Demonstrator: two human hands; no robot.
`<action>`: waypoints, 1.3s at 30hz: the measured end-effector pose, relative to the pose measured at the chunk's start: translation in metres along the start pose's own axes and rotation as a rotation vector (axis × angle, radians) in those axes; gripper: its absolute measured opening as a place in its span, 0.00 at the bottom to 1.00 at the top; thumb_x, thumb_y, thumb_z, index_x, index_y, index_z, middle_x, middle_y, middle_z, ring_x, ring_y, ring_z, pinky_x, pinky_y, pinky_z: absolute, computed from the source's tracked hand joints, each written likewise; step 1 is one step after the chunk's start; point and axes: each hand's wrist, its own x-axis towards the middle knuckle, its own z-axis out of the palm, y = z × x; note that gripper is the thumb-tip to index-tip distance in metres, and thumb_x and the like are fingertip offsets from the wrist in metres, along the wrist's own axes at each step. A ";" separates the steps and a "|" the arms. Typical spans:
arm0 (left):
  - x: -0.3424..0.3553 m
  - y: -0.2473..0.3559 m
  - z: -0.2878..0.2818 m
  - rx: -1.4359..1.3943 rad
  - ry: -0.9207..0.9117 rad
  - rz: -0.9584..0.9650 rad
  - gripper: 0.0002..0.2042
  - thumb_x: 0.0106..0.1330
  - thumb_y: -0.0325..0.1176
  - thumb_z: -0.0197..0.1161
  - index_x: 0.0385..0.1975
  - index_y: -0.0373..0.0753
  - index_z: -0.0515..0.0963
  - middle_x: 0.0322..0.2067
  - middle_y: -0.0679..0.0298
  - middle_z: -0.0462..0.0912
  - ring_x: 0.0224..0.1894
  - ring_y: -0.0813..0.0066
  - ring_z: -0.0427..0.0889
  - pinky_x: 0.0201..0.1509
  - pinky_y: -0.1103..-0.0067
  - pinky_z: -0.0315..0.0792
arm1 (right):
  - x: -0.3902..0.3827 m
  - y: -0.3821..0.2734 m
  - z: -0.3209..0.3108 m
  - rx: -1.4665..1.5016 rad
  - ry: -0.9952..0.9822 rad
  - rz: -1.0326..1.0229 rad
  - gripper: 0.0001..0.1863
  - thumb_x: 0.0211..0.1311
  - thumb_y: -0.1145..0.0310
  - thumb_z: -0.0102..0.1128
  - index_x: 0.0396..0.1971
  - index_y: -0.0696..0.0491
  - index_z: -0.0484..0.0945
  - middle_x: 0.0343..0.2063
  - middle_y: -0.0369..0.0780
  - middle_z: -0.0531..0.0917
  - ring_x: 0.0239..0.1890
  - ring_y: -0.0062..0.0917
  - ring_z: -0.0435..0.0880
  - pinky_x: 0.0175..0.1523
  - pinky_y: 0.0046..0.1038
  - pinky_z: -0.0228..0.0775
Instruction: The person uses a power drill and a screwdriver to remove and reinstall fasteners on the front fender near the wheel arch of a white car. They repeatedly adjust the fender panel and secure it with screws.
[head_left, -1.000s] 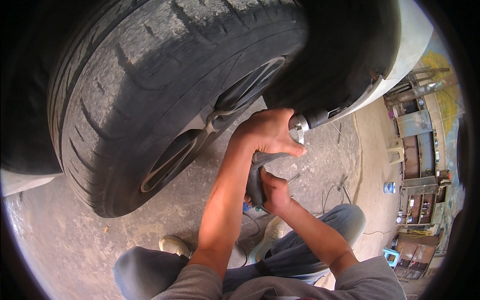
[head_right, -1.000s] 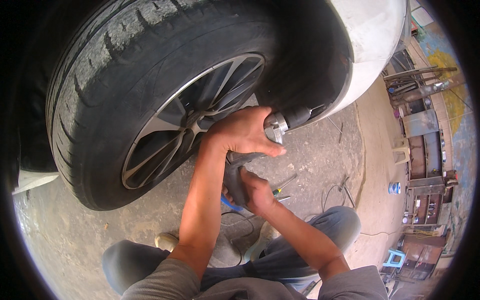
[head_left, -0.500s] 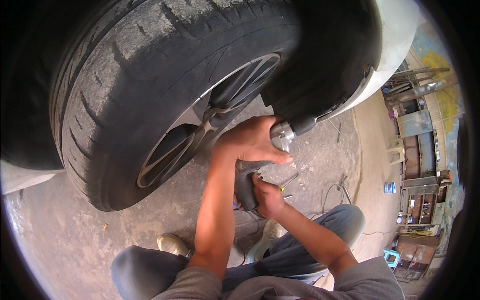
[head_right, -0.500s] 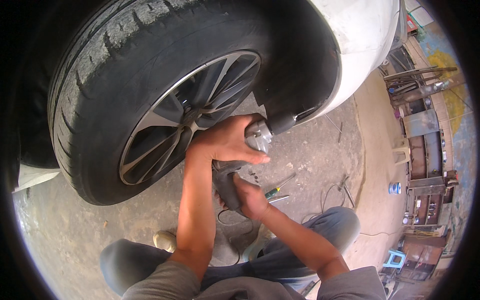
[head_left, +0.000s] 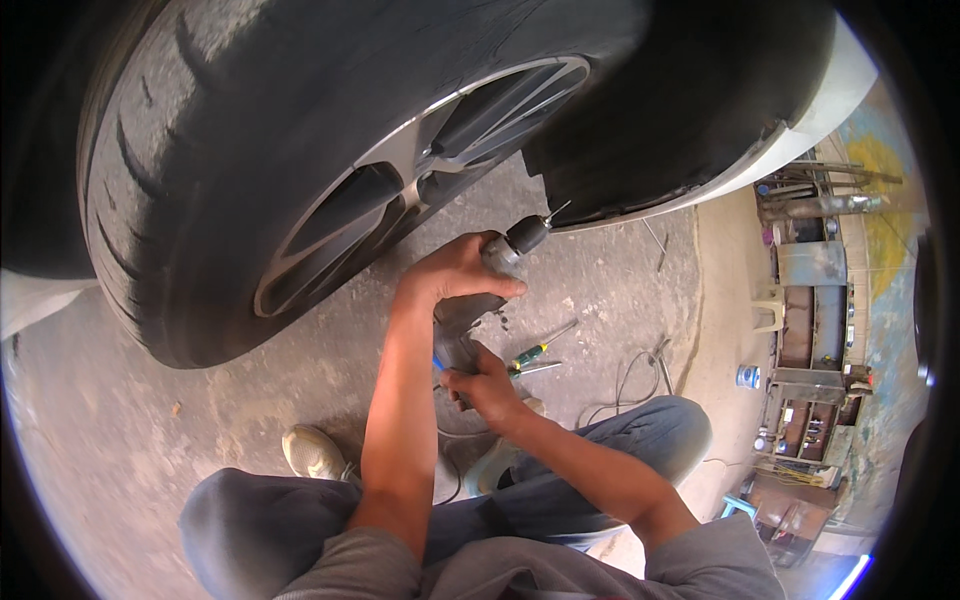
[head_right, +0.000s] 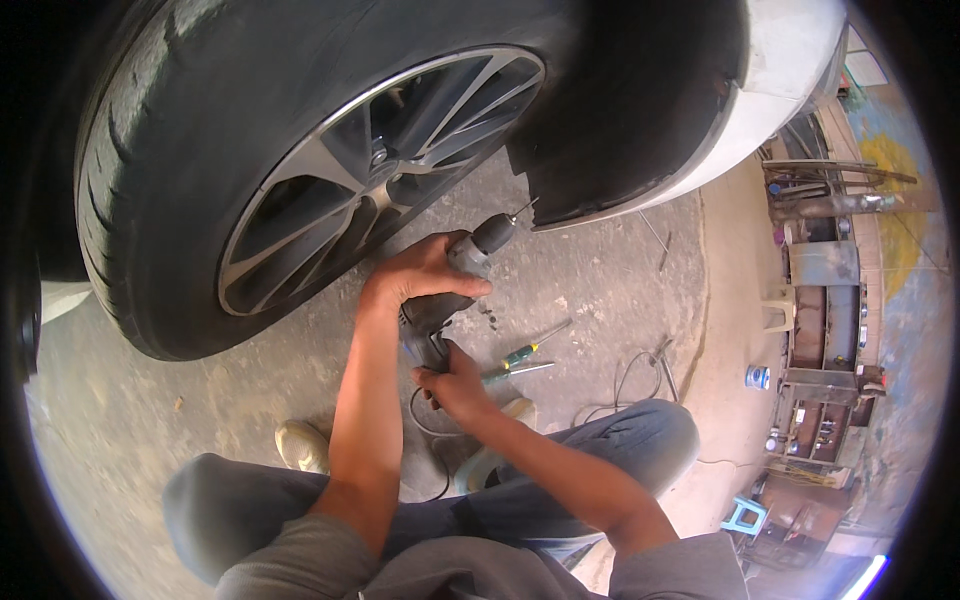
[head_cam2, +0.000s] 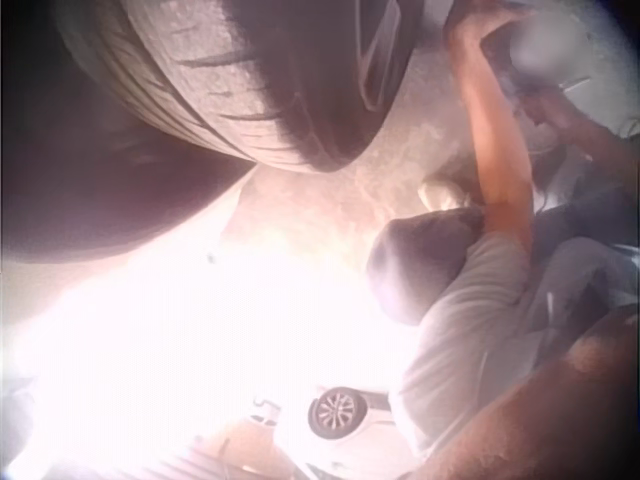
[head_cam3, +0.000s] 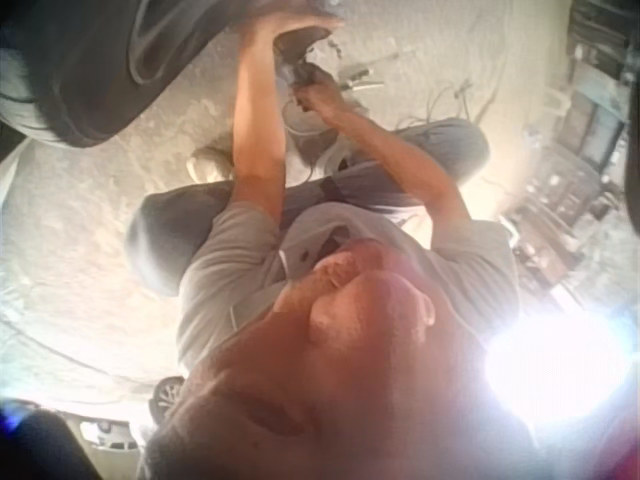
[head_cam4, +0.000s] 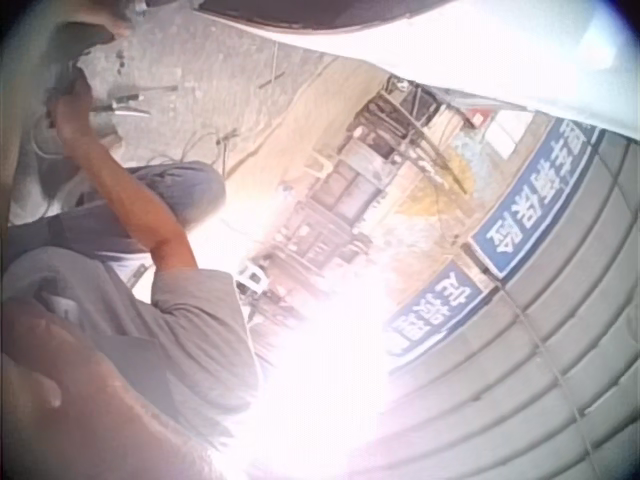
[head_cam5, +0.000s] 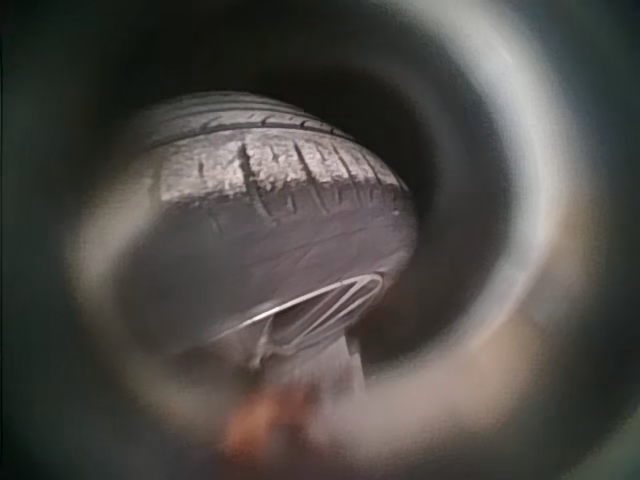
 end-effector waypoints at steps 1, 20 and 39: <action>0.001 -0.005 0.002 -0.013 0.000 0.006 0.41 0.45 0.48 0.80 0.59 0.34 0.74 0.41 0.60 0.85 0.45 0.70 0.82 0.54 0.76 0.72 | -0.002 0.000 0.004 -0.003 0.032 0.015 0.16 0.60 0.74 0.64 0.46 0.56 0.71 0.28 0.35 0.78 0.25 0.18 0.76 0.25 0.24 0.67; 0.011 -0.089 0.050 -0.183 -0.139 -0.237 0.40 0.49 0.54 0.78 0.58 0.34 0.75 0.48 0.58 0.84 0.53 0.67 0.79 0.62 0.72 0.69 | -0.008 0.045 -0.017 -0.213 0.177 0.222 0.18 0.54 0.68 0.69 0.40 0.62 0.74 0.22 0.40 0.80 0.20 0.24 0.79 0.23 0.29 0.68; -0.125 -0.126 0.118 -1.200 0.279 -0.158 0.35 0.65 0.53 0.67 0.64 0.33 0.70 0.56 0.55 0.79 0.57 0.63 0.79 0.65 0.68 0.71 | 0.001 0.031 -0.031 -0.227 -0.114 0.062 0.07 0.60 0.70 0.65 0.32 0.57 0.76 0.24 0.35 0.80 0.21 0.18 0.76 0.22 0.24 0.67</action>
